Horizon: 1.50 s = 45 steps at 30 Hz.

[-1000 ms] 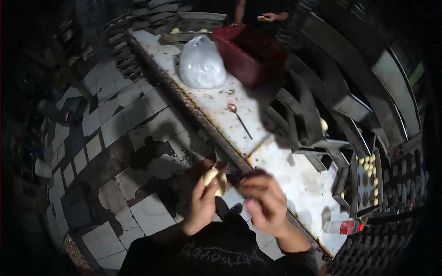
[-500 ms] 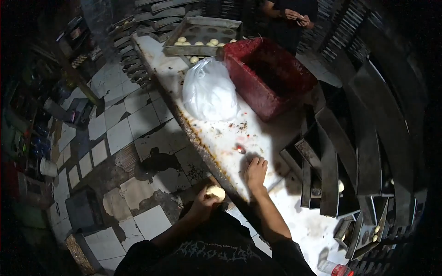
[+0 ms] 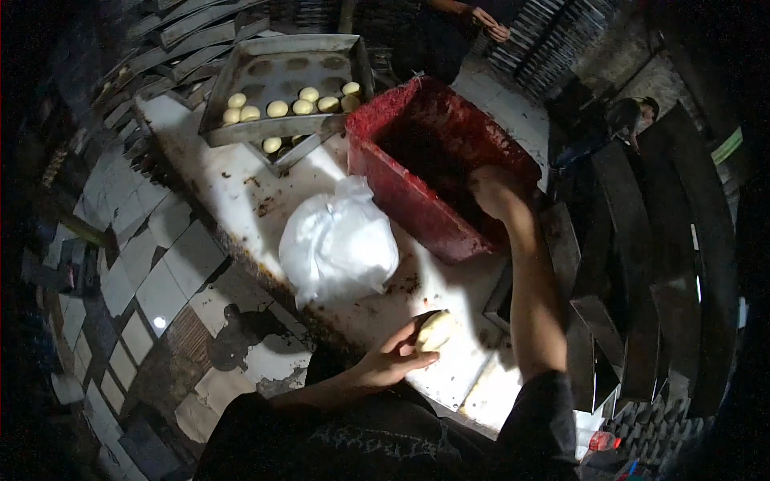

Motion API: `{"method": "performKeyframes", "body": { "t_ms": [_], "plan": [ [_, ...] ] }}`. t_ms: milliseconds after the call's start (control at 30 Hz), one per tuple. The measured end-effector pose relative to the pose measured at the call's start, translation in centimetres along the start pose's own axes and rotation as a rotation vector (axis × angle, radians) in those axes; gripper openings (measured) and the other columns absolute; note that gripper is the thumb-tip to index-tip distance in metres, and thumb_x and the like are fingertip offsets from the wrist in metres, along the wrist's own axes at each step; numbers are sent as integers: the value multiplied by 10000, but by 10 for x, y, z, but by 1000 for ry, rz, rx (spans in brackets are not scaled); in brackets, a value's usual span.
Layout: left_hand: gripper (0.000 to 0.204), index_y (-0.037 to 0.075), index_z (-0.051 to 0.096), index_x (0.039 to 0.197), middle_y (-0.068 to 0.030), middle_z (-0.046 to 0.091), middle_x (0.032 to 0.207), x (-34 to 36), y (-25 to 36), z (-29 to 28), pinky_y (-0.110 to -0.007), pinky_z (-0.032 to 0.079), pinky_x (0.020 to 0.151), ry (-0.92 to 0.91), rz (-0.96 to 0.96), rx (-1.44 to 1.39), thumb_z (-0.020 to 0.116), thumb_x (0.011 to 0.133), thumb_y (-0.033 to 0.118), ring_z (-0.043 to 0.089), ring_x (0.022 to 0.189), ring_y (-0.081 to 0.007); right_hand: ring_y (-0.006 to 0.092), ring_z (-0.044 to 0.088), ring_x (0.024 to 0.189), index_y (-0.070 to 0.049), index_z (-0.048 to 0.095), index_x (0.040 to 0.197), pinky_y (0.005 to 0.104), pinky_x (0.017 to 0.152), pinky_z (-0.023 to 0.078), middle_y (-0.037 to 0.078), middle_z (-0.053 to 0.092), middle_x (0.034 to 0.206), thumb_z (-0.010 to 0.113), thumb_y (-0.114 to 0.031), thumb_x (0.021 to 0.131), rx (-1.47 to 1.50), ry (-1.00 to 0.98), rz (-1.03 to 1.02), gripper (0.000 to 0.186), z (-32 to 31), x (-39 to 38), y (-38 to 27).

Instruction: Filling dough with red jam and arranging them in metal trays.

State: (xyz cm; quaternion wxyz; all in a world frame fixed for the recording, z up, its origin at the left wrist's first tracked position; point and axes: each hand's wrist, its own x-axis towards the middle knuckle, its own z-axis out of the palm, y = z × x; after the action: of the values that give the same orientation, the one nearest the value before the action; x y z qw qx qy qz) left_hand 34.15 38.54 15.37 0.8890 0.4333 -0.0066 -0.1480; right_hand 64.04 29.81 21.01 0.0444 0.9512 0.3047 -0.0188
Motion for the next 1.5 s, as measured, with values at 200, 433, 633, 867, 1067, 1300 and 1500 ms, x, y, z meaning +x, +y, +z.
{"method": "performKeyframes", "body": {
  "t_ms": [200,433,633,867,1067,1300,1500],
  "plan": [
    [424,-12,472,1199,-81,571,1041,-2,43,-60,-211,411,738,75,-451,261,452,931,316,501,849,-121,305,609,673,-33,652,852,420,620,462,175,640,788,545,-121,766,-223,-545,-78,164,39,71,1],
    [347,-1,484,1201,-87,558,1116,1,6,-82,-237,405,840,219,-343,-166,436,929,209,517,982,-155,245,592,596,-37,656,864,401,553,449,146,638,716,582,-162,773,-7,-446,-113,172,-19,27,-4],
    [449,-61,369,1263,-157,473,1253,31,14,-46,-342,303,1019,359,12,-433,402,898,198,437,1167,-247,140,544,727,1,613,930,281,680,437,60,605,795,572,-228,849,817,50,220,246,-22,-136,-13],
    [414,-37,416,1214,-123,531,1142,41,20,24,-340,394,952,234,207,-672,393,904,235,508,1060,-213,129,542,757,65,610,929,226,655,444,90,586,846,590,39,796,1236,694,20,136,76,-226,-68],
    [457,-47,369,1246,-185,453,1218,3,-27,5,-401,315,1033,377,382,-519,400,855,189,438,1150,-292,137,539,745,-3,639,989,226,616,451,95,560,882,573,58,800,1267,754,-126,209,164,-244,-56],
    [725,95,144,1378,-198,462,1189,-88,-69,45,-404,422,919,411,329,-261,524,761,93,518,1050,-296,287,594,768,-8,650,953,350,691,470,172,632,842,571,-105,818,558,450,-23,184,187,-293,-22],
    [829,176,78,1420,-127,494,1081,-137,-141,43,-393,460,817,175,193,-355,478,723,-26,545,937,-263,102,514,748,0,637,982,262,678,426,31,610,839,459,-244,932,1590,-402,0,306,92,-359,-104]
  ]
}}
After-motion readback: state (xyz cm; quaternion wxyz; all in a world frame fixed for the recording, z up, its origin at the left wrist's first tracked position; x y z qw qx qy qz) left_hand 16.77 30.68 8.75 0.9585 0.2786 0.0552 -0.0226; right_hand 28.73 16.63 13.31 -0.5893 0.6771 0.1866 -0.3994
